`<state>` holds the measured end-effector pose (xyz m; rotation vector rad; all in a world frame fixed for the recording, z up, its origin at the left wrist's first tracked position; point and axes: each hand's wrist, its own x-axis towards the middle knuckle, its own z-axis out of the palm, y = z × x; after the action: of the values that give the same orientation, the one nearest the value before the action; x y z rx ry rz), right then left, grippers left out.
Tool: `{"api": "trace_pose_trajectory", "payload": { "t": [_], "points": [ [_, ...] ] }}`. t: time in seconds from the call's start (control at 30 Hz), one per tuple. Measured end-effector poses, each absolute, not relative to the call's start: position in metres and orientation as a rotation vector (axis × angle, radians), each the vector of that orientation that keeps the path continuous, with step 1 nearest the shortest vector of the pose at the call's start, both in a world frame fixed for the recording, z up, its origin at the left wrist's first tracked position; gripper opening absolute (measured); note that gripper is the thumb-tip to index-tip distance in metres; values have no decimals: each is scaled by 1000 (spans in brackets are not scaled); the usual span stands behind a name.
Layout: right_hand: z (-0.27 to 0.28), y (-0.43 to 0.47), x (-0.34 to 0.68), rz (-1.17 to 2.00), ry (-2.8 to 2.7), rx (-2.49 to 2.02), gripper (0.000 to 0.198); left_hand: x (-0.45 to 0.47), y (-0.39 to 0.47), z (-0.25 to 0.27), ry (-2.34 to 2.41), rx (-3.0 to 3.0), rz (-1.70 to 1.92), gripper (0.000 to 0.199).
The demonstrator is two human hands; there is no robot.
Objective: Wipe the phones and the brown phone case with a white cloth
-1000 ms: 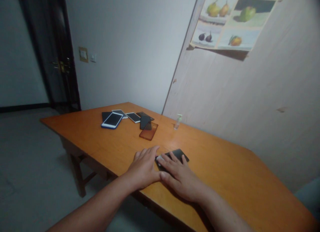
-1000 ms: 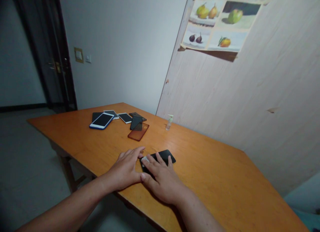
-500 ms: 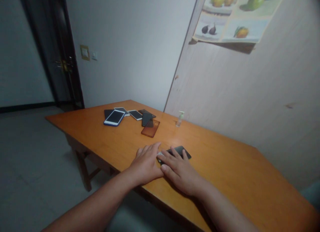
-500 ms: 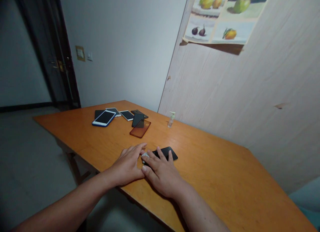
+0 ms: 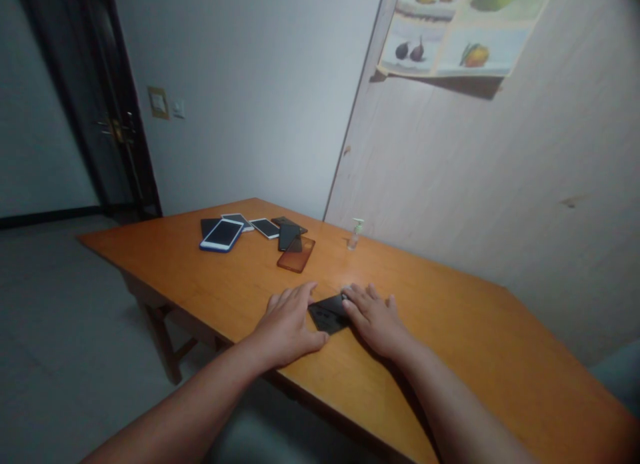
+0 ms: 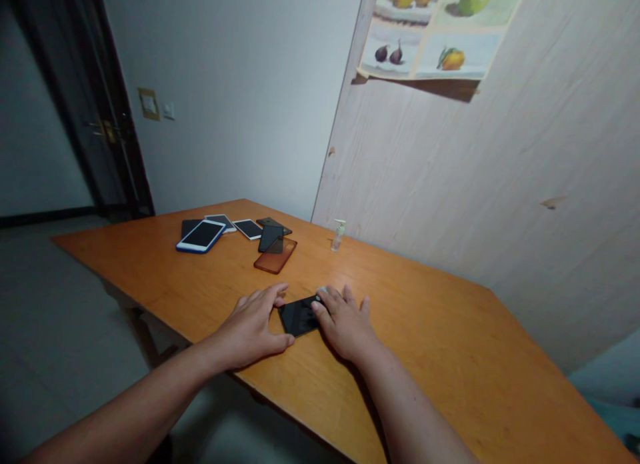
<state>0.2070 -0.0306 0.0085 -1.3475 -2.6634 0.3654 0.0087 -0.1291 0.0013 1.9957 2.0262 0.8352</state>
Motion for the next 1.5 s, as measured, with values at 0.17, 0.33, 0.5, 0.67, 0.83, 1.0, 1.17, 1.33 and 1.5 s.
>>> {"api": "trace_pose_trajectory", "payload": {
  "t": [0.17,0.33,0.5,0.67,0.83,1.0,1.17,1.33,1.5],
  "points": [
    [10,-36,212,342,-2692,-1337,65,9,-129,1,2022,1991,851,86],
    [21,-62,205,508,-2888,-941,61,9,-130,2,2024,1996,850,83],
    [16,-38,223,313,-2740,-1426,69,9,-129,3,2034,1976,835,82],
    [25,-58,228,488,-2914,-1145,70,7,-128,0,2027,1972,852,76],
    [31,-64,230,514,-2927,-1138,68,6,-130,0,2013,1992,847,71],
    [28,-51,242,287,-2808,-1428,71,7,-128,2,2020,1996,816,69],
    [38,-72,234,566,-2995,-984,70,7,-128,1,2021,1988,846,67],
    [34,-55,241,403,-2860,-1354,66,6,-128,-1,2004,2010,847,66],
    [32,-48,244,252,-2812,-1490,69,6,-127,-2,2020,1995,838,67]
  ]
}}
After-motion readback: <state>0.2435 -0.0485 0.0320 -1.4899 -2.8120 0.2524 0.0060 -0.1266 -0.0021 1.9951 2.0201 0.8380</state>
